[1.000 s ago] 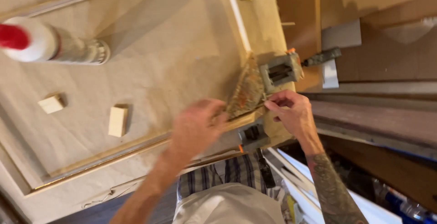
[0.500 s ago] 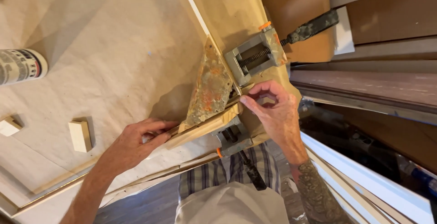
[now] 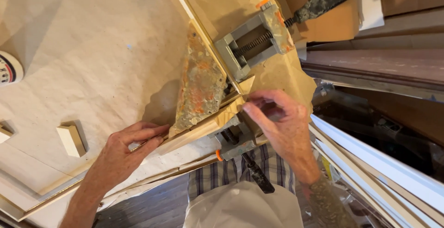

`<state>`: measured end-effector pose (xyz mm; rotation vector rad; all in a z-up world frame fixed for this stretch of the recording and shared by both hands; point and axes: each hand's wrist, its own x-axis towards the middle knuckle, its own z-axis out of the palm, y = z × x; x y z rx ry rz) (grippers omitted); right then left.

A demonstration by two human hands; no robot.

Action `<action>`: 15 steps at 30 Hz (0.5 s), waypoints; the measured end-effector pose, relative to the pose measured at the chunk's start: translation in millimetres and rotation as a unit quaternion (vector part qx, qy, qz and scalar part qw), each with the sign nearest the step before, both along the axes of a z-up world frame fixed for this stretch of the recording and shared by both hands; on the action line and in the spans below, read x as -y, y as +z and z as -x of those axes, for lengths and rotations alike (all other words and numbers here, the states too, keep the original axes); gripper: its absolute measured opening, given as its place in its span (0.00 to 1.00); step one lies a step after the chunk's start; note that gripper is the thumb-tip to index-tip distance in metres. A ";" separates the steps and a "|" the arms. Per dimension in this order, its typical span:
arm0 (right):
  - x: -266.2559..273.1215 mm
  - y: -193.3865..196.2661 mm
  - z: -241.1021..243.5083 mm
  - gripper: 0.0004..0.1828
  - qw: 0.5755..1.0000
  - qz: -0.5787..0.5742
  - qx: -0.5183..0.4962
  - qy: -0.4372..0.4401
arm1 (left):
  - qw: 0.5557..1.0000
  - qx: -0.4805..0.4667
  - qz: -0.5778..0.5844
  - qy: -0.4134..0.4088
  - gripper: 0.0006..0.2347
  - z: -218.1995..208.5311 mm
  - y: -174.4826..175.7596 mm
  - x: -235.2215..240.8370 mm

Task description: Applying wood glue to frame components and securing them with a corner clamp

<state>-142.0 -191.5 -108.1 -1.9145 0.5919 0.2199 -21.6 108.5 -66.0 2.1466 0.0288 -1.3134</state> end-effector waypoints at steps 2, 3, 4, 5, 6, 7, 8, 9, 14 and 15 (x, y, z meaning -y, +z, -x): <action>-7.1 -1.5 -2.2 0.12 0.999 0.032 0.042 -0.003 | 0.999 0.012 0.019 -0.024 0.12 -0.1 -2.8 -3.2; -8.9 4.2 -7.0 0.12 0.999 0.031 0.041 -0.006 | 0.999 0.011 0.018 -0.027 0.12 -0.7 -4.3 -3.8; -11.3 10.1 -11.8 0.12 0.999 0.002 0.031 -0.037 | 0.998 0.015 0.028 -0.047 0.12 -0.8 -5.1 -5.0; -13.9 16.3 -16.8 0.12 0.997 -0.027 0.020 -0.069 | 0.997 0.018 0.039 -0.067 0.13 -1.1 -5.5 -6.7; -14.2 15.3 -16.9 0.12 0.997 -0.028 0.020 -0.070 | 0.997 0.018 0.037 -0.068 0.13 -1.2 -6.1 -7.3; -14.7 14.7 -17.1 0.12 0.997 -0.022 0.014 -0.076 | 0.994 0.035 0.044 -0.091 0.13 -1.6 -6.3 -8.2; -14.7 14.1 -17.6 0.13 0.997 -0.014 0.009 -0.080 | 0.991 0.052 0.052 -0.113 0.13 -1.7 -7.0 -8.7; -14.5 14.4 -18.1 0.13 0.997 -0.015 0.009 -0.081 | 0.991 0.052 0.051 -0.114 0.13 -1.6 -6.8 -8.4; -14.4 11.8 -20.2 0.12 0.995 -0.029 0.008 -0.090 | 0.985 0.087 0.062 -0.135 0.12 -1.1 -6.0 -8.7; -14.3 11.8 -21.0 0.12 0.995 -0.028 0.008 -0.091 | 0.985 0.087 0.064 -0.135 0.12 -0.7 -6.8 -7.5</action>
